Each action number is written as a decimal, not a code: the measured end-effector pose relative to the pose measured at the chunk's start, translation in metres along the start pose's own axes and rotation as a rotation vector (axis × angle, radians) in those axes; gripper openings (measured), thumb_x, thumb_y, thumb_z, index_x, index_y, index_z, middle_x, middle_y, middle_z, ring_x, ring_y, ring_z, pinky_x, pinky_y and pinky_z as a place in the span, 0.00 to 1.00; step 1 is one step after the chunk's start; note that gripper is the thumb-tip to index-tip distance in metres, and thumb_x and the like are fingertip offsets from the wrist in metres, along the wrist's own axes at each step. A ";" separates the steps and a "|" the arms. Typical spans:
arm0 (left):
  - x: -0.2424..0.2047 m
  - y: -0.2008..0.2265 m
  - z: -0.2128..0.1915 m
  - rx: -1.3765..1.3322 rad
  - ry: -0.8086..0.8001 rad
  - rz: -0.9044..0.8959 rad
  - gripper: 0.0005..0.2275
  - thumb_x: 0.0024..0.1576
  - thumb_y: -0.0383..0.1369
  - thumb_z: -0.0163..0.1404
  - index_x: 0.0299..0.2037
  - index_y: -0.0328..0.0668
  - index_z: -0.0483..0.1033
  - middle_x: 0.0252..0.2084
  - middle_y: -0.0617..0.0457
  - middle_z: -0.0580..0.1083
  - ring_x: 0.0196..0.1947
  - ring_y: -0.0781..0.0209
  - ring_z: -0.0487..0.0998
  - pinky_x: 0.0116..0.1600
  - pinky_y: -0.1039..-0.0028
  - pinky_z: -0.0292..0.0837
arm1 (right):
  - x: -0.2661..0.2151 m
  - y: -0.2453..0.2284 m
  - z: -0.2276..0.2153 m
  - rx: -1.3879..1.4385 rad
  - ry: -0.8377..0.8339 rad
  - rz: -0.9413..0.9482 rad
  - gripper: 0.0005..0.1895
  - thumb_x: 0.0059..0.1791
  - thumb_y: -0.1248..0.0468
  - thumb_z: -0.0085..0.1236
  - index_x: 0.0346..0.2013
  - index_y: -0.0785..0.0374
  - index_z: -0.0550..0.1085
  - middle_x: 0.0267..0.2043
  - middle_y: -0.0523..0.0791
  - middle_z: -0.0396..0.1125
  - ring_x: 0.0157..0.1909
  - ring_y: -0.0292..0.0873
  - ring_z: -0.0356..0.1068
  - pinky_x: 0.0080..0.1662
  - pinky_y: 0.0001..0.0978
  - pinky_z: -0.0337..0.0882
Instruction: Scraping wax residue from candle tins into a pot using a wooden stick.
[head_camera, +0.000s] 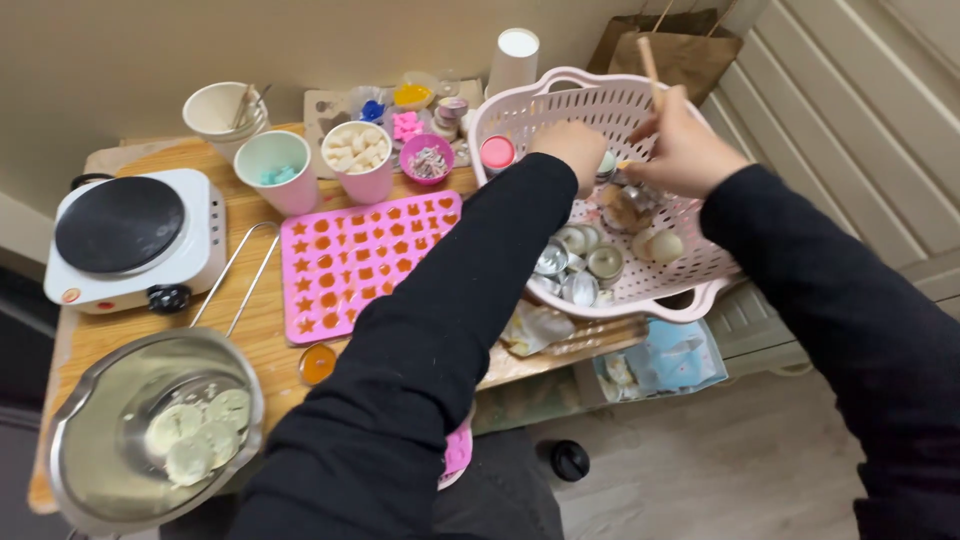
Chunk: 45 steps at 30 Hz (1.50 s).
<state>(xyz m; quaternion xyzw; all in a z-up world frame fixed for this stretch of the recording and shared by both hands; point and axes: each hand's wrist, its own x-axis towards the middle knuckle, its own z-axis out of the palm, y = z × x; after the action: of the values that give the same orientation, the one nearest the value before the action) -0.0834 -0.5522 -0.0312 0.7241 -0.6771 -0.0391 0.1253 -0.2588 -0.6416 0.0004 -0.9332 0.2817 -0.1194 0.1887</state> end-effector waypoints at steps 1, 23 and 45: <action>0.002 -0.001 0.000 -0.004 0.005 0.000 0.13 0.47 0.30 0.59 0.43 0.44 0.82 0.48 0.42 0.78 0.53 0.44 0.79 0.55 0.57 0.75 | 0.007 0.004 0.007 -0.006 -0.001 -0.001 0.39 0.43 0.62 0.71 0.53 0.71 0.52 0.49 0.55 0.70 0.43 0.48 0.73 0.42 0.37 0.75; 0.033 -0.017 0.032 0.170 0.087 0.017 0.08 0.55 0.31 0.52 0.41 0.46 0.84 0.43 0.47 0.80 0.46 0.47 0.82 0.47 0.57 0.77 | 0.040 0.018 0.033 0.029 0.116 -0.021 0.37 0.38 0.66 0.74 0.47 0.66 0.54 0.39 0.57 0.73 0.42 0.57 0.77 0.43 0.43 0.76; -0.325 0.018 -0.068 -0.734 0.789 -0.103 0.19 0.49 0.35 0.64 0.49 0.37 0.79 0.38 0.47 0.74 0.36 0.52 0.78 0.42 0.67 0.74 | -0.149 -0.214 0.027 0.107 0.406 -0.307 0.35 0.51 0.62 0.73 0.47 0.67 0.50 0.42 0.55 0.71 0.43 0.44 0.77 0.39 0.30 0.75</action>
<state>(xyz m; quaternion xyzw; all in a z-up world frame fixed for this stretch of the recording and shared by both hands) -0.1112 -0.2221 0.0014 0.6246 -0.4841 -0.0044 0.6128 -0.2677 -0.3841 0.0490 -0.9106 0.1619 -0.3463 0.1571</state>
